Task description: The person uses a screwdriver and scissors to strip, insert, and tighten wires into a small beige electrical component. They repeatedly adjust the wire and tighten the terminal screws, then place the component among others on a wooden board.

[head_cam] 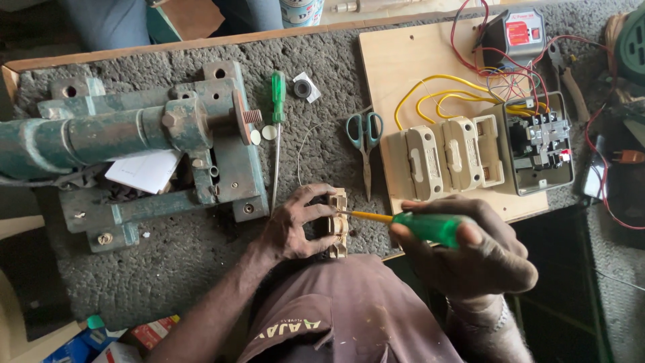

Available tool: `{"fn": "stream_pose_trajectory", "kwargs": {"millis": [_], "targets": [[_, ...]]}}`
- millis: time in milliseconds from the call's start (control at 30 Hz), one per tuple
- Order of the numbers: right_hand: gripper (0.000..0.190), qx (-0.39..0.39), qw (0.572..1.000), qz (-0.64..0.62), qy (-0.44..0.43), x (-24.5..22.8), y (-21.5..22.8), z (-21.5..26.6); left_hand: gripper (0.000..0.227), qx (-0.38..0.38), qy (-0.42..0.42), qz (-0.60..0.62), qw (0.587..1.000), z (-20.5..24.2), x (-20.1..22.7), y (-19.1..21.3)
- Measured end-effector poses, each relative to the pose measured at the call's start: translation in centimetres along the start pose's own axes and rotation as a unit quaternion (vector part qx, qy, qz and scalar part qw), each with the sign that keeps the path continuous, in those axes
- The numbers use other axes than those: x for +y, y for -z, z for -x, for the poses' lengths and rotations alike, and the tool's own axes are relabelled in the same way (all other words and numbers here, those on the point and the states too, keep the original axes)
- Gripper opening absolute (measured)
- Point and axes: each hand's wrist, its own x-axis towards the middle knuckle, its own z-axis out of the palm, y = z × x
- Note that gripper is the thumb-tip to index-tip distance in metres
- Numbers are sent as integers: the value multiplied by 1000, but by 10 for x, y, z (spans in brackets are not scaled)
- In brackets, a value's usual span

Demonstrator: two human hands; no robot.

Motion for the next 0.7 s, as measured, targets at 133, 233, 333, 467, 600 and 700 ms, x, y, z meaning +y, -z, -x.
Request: {"fn": "stream_pose_trajectory", "kwargs": {"millis": [133, 233, 333, 467, 600, 700], "targets": [[101, -15, 999, 24, -30, 0, -2, 0, 43, -2, 5, -4, 1000, 1, 0, 0], [97, -32, 999, -16, -30, -2, 2, -5, 43, -2, 6, 10, 1000, 1, 2, 1], [94, -34, 999, -36, -19, -10, 9, -9, 42, 2, 5, 25, 1000, 0, 5, 3], [90, -25, 996, -79, -23, -21, 8, -8, 40, 11, -4, 21, 1000, -1, 7, 4], [83, -27, 988, -148, -20, -20, -2, -9, 38, 18, -7, 19, 1000, 0, 5, 2], [83, 1, 991, -136, -14, -21, -9, -14, 35, 17, -8, 18, 1000, 2, 4, 1]]}}
